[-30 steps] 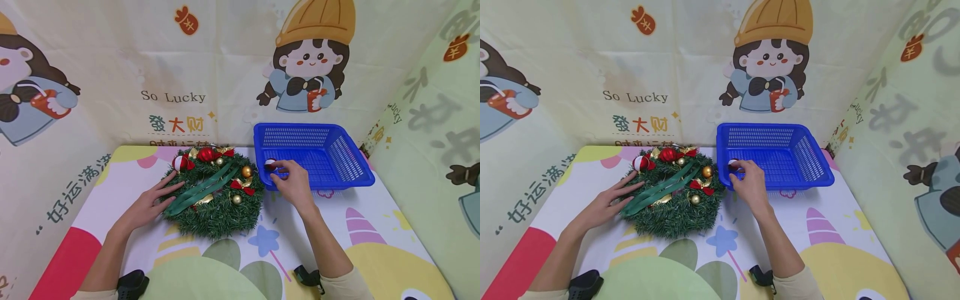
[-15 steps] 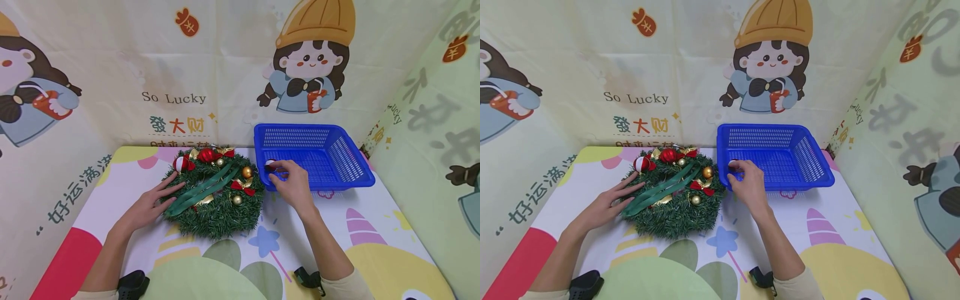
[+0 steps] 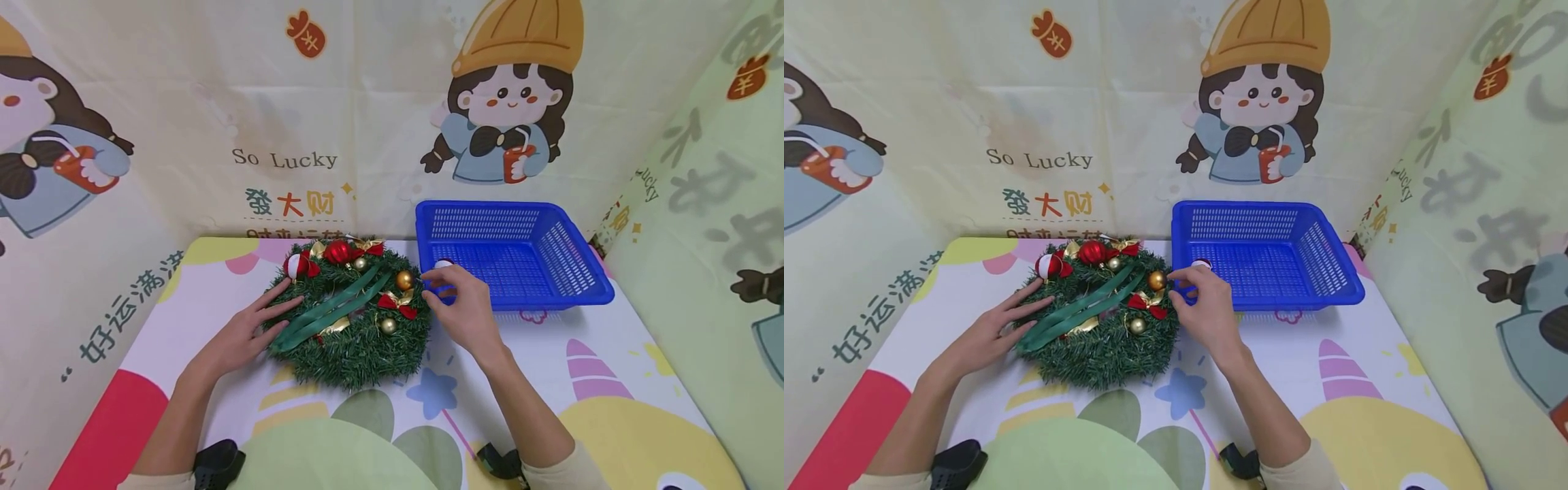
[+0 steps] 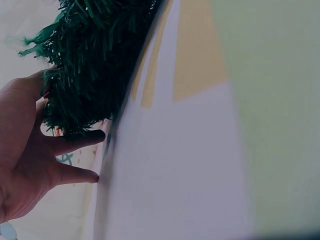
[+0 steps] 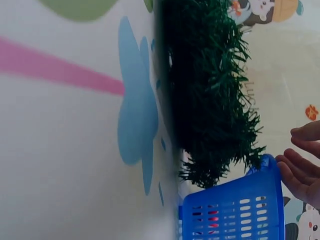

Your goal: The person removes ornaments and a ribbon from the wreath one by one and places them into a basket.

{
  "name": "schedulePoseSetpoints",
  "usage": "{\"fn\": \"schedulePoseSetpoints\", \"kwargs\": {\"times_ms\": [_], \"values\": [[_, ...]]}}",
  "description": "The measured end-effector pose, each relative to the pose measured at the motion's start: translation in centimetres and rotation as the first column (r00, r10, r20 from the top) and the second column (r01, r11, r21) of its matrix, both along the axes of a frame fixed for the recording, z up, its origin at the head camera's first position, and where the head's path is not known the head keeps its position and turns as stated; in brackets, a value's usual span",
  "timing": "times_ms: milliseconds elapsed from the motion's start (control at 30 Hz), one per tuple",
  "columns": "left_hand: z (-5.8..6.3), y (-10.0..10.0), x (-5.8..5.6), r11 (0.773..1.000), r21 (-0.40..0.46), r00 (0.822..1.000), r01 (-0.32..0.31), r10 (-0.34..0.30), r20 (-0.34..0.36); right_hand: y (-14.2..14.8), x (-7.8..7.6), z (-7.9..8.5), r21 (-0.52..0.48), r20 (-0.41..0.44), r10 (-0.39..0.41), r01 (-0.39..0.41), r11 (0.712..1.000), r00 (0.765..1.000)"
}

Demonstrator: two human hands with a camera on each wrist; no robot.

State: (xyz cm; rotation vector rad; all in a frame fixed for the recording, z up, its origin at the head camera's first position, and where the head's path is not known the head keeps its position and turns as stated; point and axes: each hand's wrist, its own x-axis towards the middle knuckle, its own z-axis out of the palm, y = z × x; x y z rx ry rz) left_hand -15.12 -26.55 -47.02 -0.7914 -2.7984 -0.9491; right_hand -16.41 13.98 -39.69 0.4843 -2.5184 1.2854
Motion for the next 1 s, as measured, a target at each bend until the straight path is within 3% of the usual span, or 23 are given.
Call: {"fn": "schedulePoseSetpoints", "kwargs": {"times_ms": [267,500,733,1000], "values": [[0.1,0.1,0.1,1.0,-0.015,0.999,-0.007,0.006,-0.034,-0.9,0.8,-0.2,-0.012,-0.018,0.093,-0.093,0.996,0.995],[0.1,0.0,0.1,1.0,-0.023,0.999,-0.015,0.014,-0.05,-1.8,1.1,-0.6,0.045,-0.022,0.206,-0.205,0.978,0.978],[0.1,0.0,0.2,0.999,-0.032,0.997,-0.012,0.01,-0.071,-2.5,1.6,-1.1,0.063,0.053,0.266,-0.269,0.961,0.962],[0.1,0.1,0.2,0.999,-0.045,0.997,-0.025,0.021,-0.073,-3.1,1.9,-1.4,0.114,0.137,0.266,-0.282,0.953,0.954]]}}
